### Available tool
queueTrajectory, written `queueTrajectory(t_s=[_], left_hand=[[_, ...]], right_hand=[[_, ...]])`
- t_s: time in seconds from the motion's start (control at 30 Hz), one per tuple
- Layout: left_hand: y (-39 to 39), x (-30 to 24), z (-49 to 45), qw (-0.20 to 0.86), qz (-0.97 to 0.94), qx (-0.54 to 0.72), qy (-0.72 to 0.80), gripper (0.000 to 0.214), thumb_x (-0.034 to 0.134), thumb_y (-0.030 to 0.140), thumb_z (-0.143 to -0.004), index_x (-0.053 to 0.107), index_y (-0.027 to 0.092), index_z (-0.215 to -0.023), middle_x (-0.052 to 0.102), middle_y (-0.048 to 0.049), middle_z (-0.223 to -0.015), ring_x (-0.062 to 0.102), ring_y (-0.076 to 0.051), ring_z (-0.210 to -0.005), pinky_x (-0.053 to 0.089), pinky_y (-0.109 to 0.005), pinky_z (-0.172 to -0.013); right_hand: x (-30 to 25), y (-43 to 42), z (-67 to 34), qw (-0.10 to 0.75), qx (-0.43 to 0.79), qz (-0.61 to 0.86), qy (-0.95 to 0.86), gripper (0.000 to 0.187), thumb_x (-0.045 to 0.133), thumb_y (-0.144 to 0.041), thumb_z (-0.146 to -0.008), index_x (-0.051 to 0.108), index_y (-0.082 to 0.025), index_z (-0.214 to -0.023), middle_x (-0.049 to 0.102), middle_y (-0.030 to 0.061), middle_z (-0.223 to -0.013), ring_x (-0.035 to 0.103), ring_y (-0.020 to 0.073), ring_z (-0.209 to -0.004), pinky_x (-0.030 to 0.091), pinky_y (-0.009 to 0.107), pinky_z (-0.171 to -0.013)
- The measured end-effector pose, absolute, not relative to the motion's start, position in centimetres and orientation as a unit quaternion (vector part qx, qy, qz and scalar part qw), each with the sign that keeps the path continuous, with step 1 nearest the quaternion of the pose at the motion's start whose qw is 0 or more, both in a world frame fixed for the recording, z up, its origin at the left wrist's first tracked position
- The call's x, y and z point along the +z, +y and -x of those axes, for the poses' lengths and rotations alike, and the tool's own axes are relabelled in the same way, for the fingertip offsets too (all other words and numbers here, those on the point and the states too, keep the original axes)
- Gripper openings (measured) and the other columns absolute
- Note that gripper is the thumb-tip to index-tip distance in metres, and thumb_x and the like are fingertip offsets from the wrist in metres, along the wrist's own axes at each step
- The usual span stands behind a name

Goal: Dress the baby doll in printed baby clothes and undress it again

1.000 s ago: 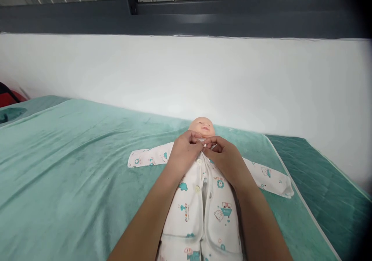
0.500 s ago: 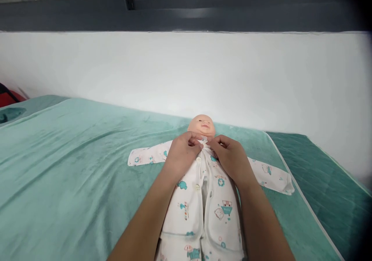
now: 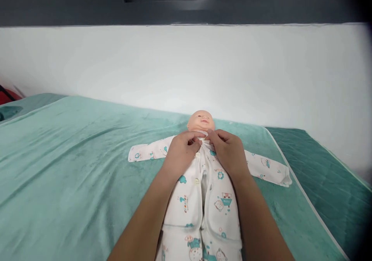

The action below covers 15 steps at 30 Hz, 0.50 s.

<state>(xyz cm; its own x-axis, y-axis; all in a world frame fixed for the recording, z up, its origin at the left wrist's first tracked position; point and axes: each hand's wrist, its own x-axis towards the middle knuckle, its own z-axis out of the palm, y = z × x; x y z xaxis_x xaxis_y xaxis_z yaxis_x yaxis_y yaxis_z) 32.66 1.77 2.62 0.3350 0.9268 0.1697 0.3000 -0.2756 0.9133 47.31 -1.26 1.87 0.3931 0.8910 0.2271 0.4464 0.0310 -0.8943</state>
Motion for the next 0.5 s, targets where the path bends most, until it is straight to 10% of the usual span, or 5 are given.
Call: queueTrajectory(t_s=[0.5], left_hand=[[1.67, 1.81, -32.70, 0.306, -0.756, 0.348, 0.462, 0.039, 0.041, 0.022, -0.095, 0.076, 0.030, -0.112, 0.065, -0.0047, -0.102, 0.063, -0.021, -0.098, 0.047, -0.033, -0.086]], right_hand=[[1.72, -1.77, -47.00, 0.503, 0.107, 0.684, -0.518, 0.048, 0.052, -0.044, -0.091, 0.059, -0.019, -0.051, 0.061, 0.0027, -0.055, 0.053, 0.0165, -0.057, 0.035, 0.030, -0.058]])
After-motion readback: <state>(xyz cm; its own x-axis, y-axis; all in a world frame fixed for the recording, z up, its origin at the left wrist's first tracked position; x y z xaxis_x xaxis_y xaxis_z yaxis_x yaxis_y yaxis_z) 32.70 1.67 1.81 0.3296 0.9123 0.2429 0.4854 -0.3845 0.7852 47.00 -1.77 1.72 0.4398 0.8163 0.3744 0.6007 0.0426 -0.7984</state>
